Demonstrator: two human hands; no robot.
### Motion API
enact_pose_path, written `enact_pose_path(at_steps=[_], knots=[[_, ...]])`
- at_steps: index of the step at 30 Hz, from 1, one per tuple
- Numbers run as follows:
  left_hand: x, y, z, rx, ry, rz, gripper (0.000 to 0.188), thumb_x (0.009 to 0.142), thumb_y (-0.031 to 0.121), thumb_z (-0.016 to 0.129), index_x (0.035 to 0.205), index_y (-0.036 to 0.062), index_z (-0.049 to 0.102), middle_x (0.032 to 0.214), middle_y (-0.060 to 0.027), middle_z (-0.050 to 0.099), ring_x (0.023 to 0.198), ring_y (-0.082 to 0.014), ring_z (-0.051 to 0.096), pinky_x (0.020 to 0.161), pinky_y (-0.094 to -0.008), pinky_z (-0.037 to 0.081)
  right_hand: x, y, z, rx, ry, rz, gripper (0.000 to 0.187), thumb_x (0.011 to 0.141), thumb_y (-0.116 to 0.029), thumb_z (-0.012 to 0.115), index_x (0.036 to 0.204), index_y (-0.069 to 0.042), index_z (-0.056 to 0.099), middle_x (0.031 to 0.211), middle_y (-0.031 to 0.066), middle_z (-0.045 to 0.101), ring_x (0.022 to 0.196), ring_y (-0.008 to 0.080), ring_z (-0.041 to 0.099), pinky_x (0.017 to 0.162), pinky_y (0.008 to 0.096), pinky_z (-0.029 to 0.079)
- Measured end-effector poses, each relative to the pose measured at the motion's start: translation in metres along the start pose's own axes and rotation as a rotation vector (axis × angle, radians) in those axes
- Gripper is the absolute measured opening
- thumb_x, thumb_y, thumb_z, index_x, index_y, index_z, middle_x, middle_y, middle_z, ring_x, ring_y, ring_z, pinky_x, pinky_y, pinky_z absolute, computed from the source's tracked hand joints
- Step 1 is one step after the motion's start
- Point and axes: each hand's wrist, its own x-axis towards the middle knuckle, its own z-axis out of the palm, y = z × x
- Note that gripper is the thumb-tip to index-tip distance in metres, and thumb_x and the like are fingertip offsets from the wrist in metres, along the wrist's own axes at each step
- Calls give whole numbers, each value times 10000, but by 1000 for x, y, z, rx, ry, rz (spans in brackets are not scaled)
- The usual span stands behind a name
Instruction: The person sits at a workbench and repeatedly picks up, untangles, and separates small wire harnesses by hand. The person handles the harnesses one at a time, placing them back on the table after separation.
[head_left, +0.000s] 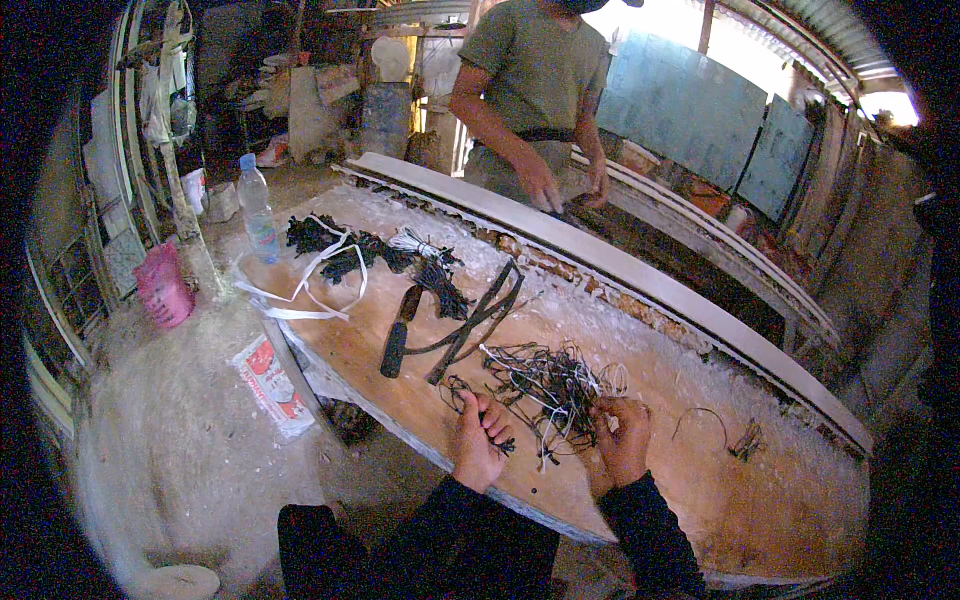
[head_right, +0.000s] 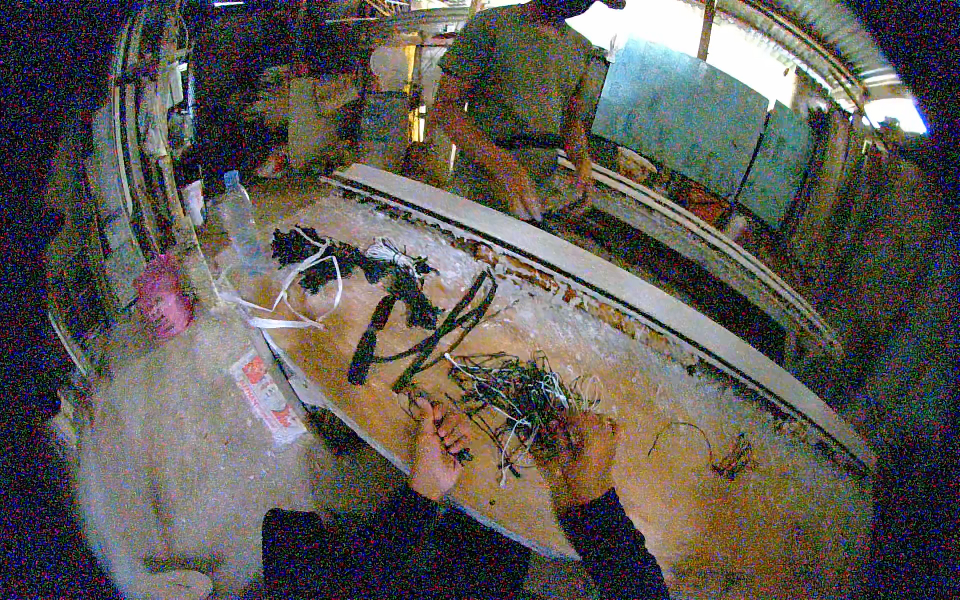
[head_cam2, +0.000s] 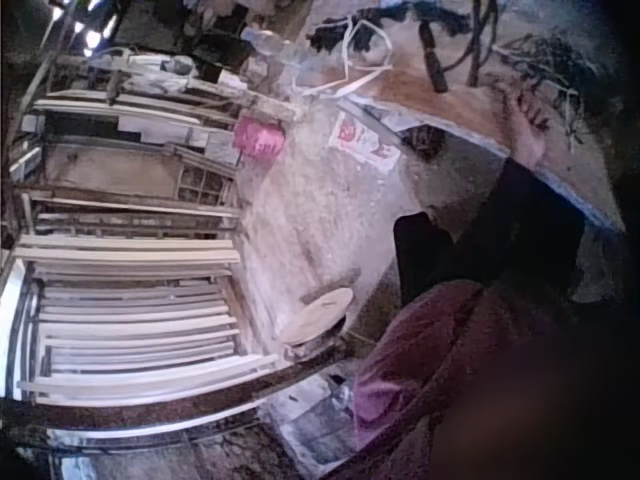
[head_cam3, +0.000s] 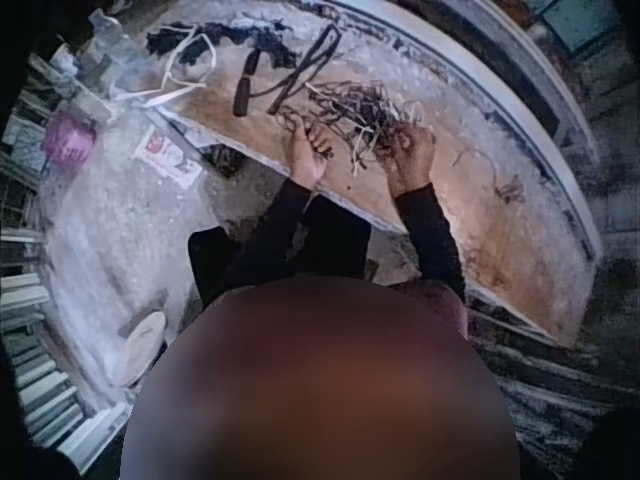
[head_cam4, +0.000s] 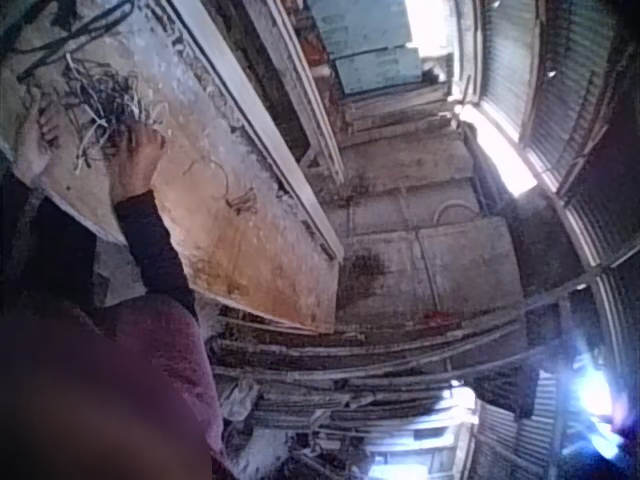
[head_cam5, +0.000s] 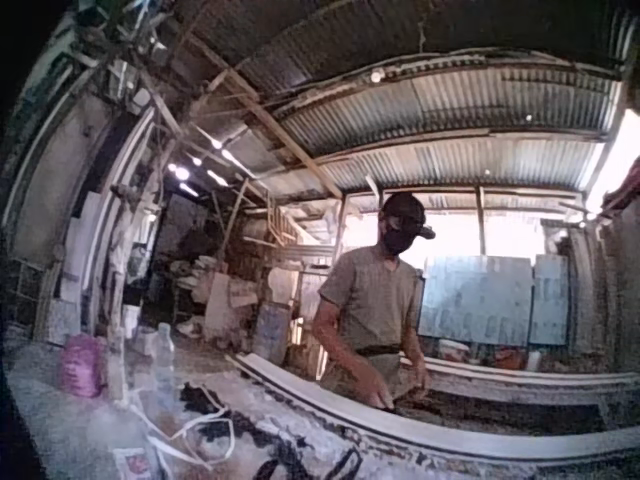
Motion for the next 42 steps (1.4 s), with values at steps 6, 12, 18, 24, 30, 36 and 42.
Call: enact_pose_path(at_steps=[6, 12, 18, 24, 30, 36, 42], knots=[[-4, 5, 7, 71, 29, -7, 432, 840, 558, 399, 670, 168, 323, 569, 63, 257, 480, -51, 263, 416, -198, 230, -3, -8, -7, 218, -231, -261, 136, 669, -159, 693, 778, -99, 638, 721, 68, 586, 688, 242, 545, 655, 358, 400], [-3, 5, 7, 86, -6, -15, 447, 830, 574, 403, 667, 167, 318, 567, 60, 252, 472, -51, 253, 409, -201, 224, -6, -24, -1, 84, -371, -582, 193, 677, -205, 657, 859, -145, 642, 798, 62, 605, 772, 271, 558, 701, 407, 429], [-2, 5, 6, 56, 0, -61, 416, 846, 533, 416, 669, 167, 327, 564, 59, 256, 473, -50, 261, 413, -195, 232, -6, -16, -2, 27, -509, -522, 240, 662, -180, 620, 898, -141, 628, 871, 64, 611, 834, 287, 556, 723, 431, 446], [-2, 2, 9, 184, -38, -233, 200, 860, 319, 541, 795, 144, 471, 589, 72, 292, 496, -44, 284, 459, -196, 263, -8, -8, -7, 121, -379, -469, 211, 622, -85, 581, 820, -122, 642, 773, 56, 597, 743, 242, 558, 701, 378, 383], [-1, 1, 4, 283, -173, -355, 293, 860, 262, 545, 1107, 109, 508, 613, 84, 286, 538, -31, 300, 502, -189, 282, -12, -7, -7, 264, -129, -524, 236, 586, -10, 501, 776, -69, 628, 750, 87, 592, 695, 266, 546, 669, 369, 398], [-2, 3, 7, 233, -183, -441, 352, 885, 242, 505, 1214, 129, 452, 620, 70, 285, 528, -32, 297, 488, -179, 285, -14, -17, -12, 286, -8, -355, 248, 568, 13, 466, 750, -56, 619, 736, 98, 604, 683, 275, 550, 680, 371, 418], [-13, 1, 12, 672, -368, -193, 358, 829, 359, 580, 1085, 112, 530, 745, 54, 488, 603, -36, 389, 537, -182, 317, -16, -18, 1, 414, -215, -497, 185, 678, -4, 496, 804, -57, 621, 796, 115, 619, 774, 292, 582, 698, 389, 461]])
